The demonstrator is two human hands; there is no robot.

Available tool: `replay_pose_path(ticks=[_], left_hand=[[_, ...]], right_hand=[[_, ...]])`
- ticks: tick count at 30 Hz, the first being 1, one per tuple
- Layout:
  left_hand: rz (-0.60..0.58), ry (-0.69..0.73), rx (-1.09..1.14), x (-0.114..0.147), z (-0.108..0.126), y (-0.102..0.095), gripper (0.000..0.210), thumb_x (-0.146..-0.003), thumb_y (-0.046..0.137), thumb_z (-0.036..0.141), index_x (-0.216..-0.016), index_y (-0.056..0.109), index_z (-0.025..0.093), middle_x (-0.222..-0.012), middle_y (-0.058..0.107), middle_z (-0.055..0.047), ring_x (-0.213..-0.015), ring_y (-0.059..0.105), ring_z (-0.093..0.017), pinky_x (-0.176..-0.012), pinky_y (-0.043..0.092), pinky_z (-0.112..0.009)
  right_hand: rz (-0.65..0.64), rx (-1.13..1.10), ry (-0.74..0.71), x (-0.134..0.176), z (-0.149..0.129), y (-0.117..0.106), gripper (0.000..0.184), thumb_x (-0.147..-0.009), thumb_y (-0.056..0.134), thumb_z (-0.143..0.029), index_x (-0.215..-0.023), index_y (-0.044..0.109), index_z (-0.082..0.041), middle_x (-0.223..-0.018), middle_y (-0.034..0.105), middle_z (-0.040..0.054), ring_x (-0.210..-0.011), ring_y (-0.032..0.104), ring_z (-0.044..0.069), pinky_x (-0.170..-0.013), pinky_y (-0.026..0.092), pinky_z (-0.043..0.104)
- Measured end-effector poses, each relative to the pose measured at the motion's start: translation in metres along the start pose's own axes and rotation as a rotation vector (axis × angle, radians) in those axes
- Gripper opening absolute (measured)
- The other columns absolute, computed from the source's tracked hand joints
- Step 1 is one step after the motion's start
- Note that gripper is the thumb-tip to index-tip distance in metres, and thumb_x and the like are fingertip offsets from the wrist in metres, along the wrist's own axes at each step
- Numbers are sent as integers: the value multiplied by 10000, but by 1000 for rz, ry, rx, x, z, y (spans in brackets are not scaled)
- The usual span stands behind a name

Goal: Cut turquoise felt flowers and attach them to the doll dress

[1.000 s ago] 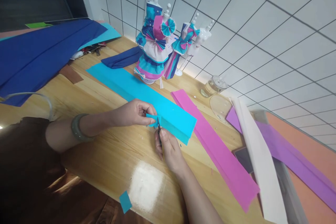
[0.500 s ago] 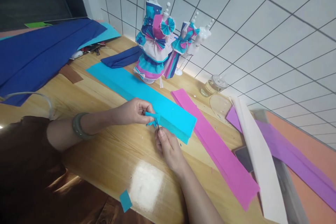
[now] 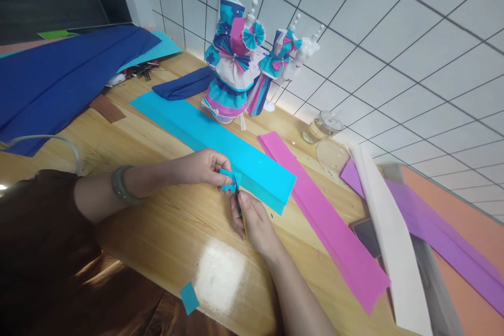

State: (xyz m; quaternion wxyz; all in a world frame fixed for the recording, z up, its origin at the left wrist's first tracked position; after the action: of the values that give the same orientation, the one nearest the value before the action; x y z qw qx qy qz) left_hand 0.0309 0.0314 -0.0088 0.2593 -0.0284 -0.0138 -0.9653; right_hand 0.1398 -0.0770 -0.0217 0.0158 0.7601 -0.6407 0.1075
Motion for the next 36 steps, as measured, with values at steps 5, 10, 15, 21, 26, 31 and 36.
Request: replay_pose_path(ticks=[5,10,15,21,26,31,36], left_hand=[[-6,-10,45,-1,-2,0,172,-666,640,285,-650,572,128,-640,644,-18,-590,580,-95,-535,402,-182],[3,-55,67,-1,-2,0,186,-663,652,288,-657,563,124,-641,648,-21,-581,588,-92,-530,412,-176],[-24,-54,101,-1,-1,1,192,-664,657,289,-659,555,126,-664,663,-30,-607,605,-98,-545,432,-179],[-39,-49,124,-1,-3,1,212,-661,664,306,-670,551,128,-659,664,-25,-629,622,-110,-569,449,-193],[-53,-56,133,-1,-1,1,213,-657,669,307,-669,553,129,-646,665,-22,-642,631,-120,-574,455,-197],[-75,-56,142,-1,-2,1,191,-659,667,295,-676,572,130,-682,674,-27,-650,635,-122,-564,458,-192],[-60,-56,132,-1,-3,0,203,-645,674,299,-668,571,126,-664,661,-21,-627,627,-116,-575,462,-195]], right_hand=[[-6,-27,4,0,-2,1,452,-908,229,-468,-605,415,-189,-413,336,-59,-357,304,87,-430,260,248],[7,-36,8,0,-2,2,433,-908,234,-468,-631,414,-188,-417,331,-65,-342,288,80,-403,236,242],[7,-47,7,-1,-2,1,416,-912,236,-459,-649,411,-189,-419,320,-70,-336,284,77,-396,237,240],[7,-7,-13,-1,-3,1,440,-917,228,-452,-614,406,-187,-398,322,-64,-339,288,78,-398,229,245],[7,12,-1,0,-4,0,444,-919,223,-447,-615,409,-184,-409,319,-64,-342,280,75,-393,224,244],[4,27,-4,1,-6,-1,433,-916,239,-452,-633,423,-180,-410,320,-66,-351,288,73,-399,227,237],[-6,30,-2,1,-3,-1,438,-914,241,-454,-621,417,-180,-419,328,-62,-355,293,71,-402,232,233]])
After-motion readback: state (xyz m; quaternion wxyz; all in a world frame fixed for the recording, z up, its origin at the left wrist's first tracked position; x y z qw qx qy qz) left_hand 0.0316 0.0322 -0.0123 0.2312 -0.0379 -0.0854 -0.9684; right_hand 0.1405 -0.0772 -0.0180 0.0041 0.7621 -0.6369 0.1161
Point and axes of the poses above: each hand's wrist, its own x-axis away from the middle knuckle, its own y-axis out of the palm, z = x × y, the point moved 4 cm from there along -x, towards the middle knuckle
